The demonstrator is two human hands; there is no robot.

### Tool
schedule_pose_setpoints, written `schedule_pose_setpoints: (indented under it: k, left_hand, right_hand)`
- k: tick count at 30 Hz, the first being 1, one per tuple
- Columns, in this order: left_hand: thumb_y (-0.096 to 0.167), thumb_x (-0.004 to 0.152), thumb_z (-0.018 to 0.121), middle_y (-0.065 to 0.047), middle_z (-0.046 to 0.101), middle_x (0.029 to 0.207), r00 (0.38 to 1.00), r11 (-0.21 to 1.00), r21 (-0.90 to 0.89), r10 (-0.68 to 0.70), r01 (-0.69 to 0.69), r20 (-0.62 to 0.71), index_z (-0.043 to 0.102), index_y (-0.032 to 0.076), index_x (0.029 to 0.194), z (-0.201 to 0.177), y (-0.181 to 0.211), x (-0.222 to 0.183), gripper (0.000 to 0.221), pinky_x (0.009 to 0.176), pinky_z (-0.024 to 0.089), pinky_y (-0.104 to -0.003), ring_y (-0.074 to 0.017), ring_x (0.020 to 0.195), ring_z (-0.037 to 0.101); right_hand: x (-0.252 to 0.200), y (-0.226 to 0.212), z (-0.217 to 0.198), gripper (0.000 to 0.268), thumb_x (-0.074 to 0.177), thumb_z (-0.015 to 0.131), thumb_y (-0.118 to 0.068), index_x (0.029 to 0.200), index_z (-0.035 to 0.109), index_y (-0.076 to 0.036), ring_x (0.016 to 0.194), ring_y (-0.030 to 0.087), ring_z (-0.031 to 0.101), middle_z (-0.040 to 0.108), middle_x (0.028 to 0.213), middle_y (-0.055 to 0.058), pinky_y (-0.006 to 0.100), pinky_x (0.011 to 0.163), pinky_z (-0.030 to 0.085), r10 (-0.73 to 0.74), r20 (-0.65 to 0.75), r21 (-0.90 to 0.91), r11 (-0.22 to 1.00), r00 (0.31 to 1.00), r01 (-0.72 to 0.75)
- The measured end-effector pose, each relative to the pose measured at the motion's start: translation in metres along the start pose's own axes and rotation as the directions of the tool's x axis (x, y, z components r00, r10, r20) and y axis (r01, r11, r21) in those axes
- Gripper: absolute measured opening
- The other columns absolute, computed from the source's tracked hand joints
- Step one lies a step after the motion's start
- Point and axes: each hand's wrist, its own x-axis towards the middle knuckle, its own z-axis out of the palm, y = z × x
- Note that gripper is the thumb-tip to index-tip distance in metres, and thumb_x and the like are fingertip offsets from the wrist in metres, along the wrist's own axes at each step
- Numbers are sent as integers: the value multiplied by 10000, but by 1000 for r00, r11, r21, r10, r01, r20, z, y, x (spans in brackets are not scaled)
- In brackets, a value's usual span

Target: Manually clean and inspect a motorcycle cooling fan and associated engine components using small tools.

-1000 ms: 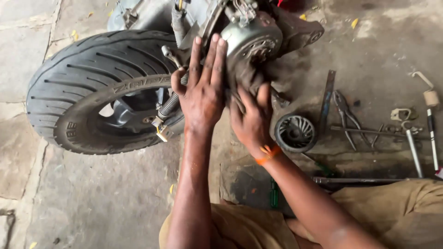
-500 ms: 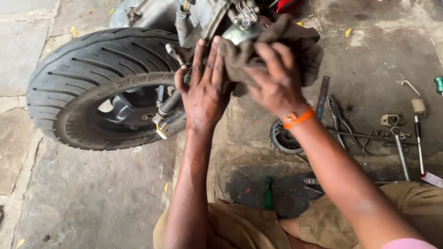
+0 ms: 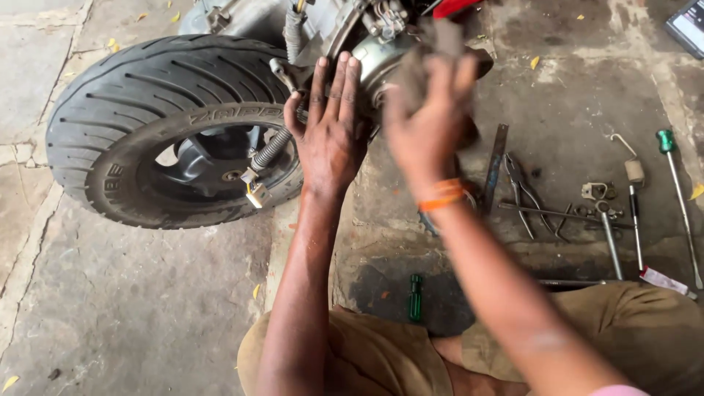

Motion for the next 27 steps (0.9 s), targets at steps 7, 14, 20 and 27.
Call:
schedule_pose_setpoints:
  k: [7, 14, 20, 27]
  left_hand:
    - [159, 1040, 598, 58, 345, 1718, 999, 975, 219, 22, -28, 31, 223, 215, 1675, 14, -9, -1, 740, 1257, 50, -450, -145, 1605, 236]
    - [168, 954, 700, 23, 228, 1751, 998, 999, 53, -3, -1, 61, 157, 197, 1685, 19, -5, -2, 910, 1294, 5, -488, -177, 1628, 166]
    - [242, 887, 796, 34, 215, 1736, 998, 998, -12, -56, 56, 37, 172, 206, 1669, 31, 3, -4, 1001, 1294, 30, -567, -174, 1618, 155]
    - [372, 879, 850, 44, 232, 1738, 996, 980, -179, -91, 92, 11, 188, 219, 1675, 25, 2, -7, 1046, 1309, 77, -567, -176, 1630, 171]
  right_hand:
    - [-70, 12, 6, 277, 929, 686, -85, 1189, 659, 7, 1165, 356, 624, 609, 1270, 225, 453, 982, 548, -176, 227, 79, 984, 958, 162]
    - [-10, -7, -29, 277, 912, 746, -130, 1160, 650, -53, 955, 195, 703, 715, 1086, 112, 324, 838, 597, 206, 192, 368, 891, 960, -265]
    - [15, 31, -12, 209, 918, 848, -90, 1104, 754, -73, 939, 267, 664, 659, 1047, 86, 370, 787, 564, -623, 209, 18, 773, 754, 634]
    - [-27, 142, -5, 87, 877, 725, -2, 868, 655, -52, 808, 208, 701, 708, 924, 77, 325, 758, 564, 227, 279, 92, 961, 933, -261]
